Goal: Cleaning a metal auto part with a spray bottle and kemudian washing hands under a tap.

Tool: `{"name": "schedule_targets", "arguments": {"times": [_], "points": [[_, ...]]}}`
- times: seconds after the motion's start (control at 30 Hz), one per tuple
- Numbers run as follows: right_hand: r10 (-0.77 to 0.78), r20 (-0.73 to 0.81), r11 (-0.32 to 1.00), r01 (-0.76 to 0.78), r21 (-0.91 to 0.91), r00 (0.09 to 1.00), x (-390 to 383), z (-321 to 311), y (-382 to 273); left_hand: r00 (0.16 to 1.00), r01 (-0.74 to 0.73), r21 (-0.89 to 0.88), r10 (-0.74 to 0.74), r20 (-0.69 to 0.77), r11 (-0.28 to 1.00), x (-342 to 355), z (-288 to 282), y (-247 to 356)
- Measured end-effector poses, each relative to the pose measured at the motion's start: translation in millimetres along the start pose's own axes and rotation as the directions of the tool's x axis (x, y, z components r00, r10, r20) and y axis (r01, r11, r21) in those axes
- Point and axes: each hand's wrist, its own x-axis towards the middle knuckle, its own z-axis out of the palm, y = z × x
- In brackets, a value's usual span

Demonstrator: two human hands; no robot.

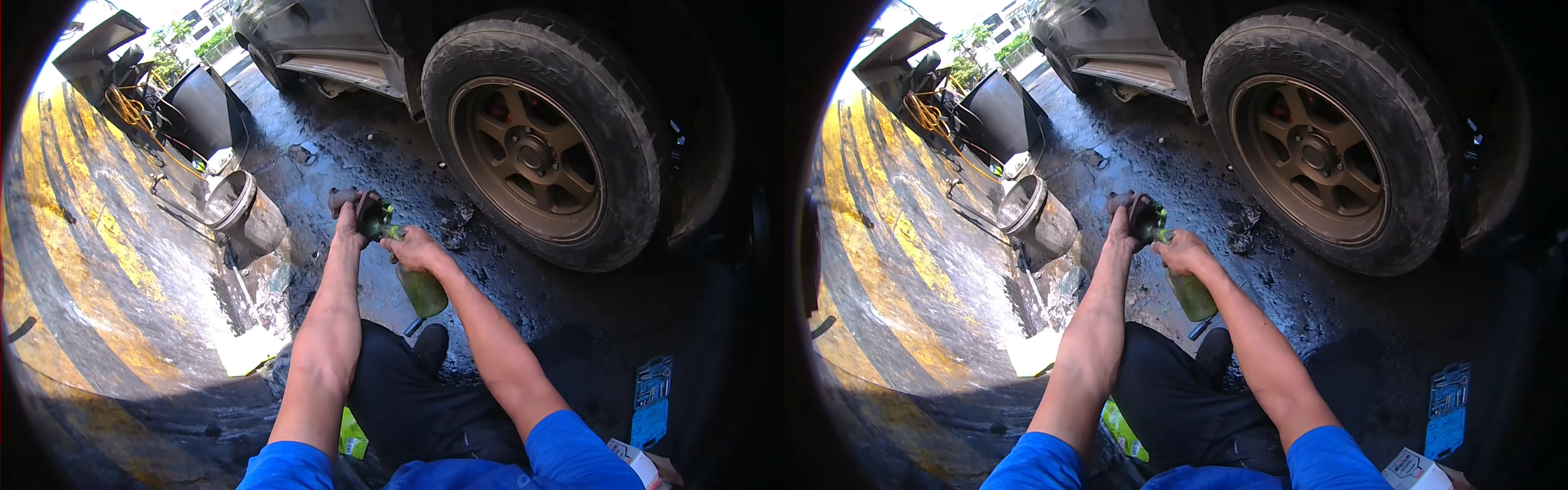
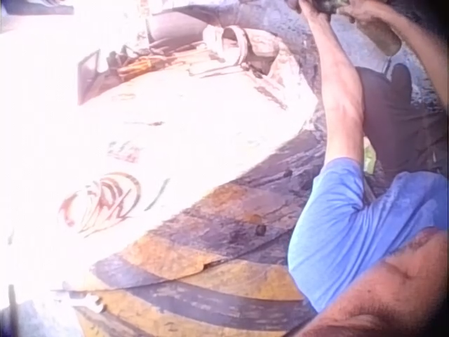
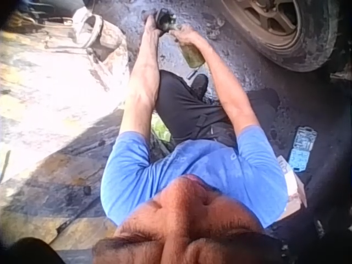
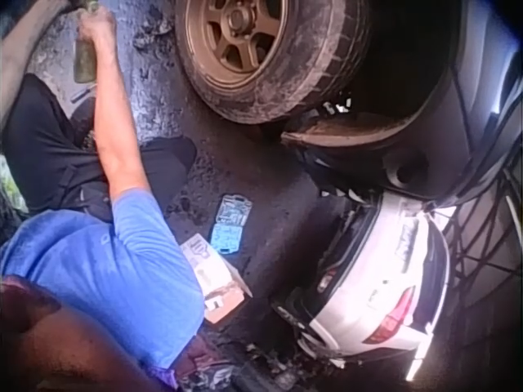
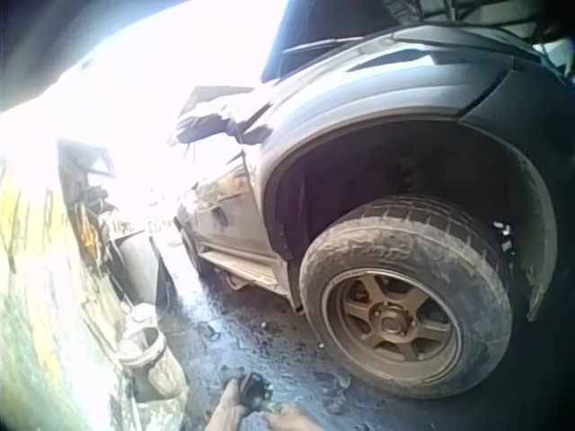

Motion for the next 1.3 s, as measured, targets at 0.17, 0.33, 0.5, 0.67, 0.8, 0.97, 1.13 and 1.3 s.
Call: {"name": "schedule_targets", "arguments": {"times": [0.17,0.33,0.5,0.67,0.8,0.97,1.13,1.3], "points": [[-0.033,-0.010,0.999,0.032,-0.028,0.999,-8,-6,-3,1.000,-0.013,-0.016,0.013,-0.008,1.000,5,1,-2],[0.006,-0.102,0.997,-0.014,-0.078,0.995,-10,-11,-6,0.998,-0.026,0.053,0.023,0.059,0.998,1,9,-6],[-0.035,-0.181,0.970,-0.010,-0.241,0.983,-13,-11,-11,0.999,-0.041,0.081,0.039,0.025,0.996,-5,16,-7],[-0.075,-0.216,0.915,-0.019,-0.404,0.973,-19,-10,-13,0.999,-0.006,0.064,0.009,-0.050,0.998,-2,17,-8],[-0.106,-0.227,0.919,0.008,-0.395,0.968,-13,-13,-13,1.000,0.011,0.073,-0.011,0.012,0.997,-3,17,-8],[0.030,-0.017,0.998,-0.031,-0.063,0.999,2,-19,-14,0.999,-0.030,0.043,0.030,-0.012,0.999,-11,21,-4],[-0.023,0.014,0.998,0.022,0.058,1.000,6,-17,-13,0.998,-0.036,0.034,0.034,0.047,0.999,-16,20,1],[0.006,-0.029,0.999,-0.004,0.043,1.000,9,-13,-12,0.992,-0.071,0.005,0.070,0.106,0.997,-13,14,5]]}}
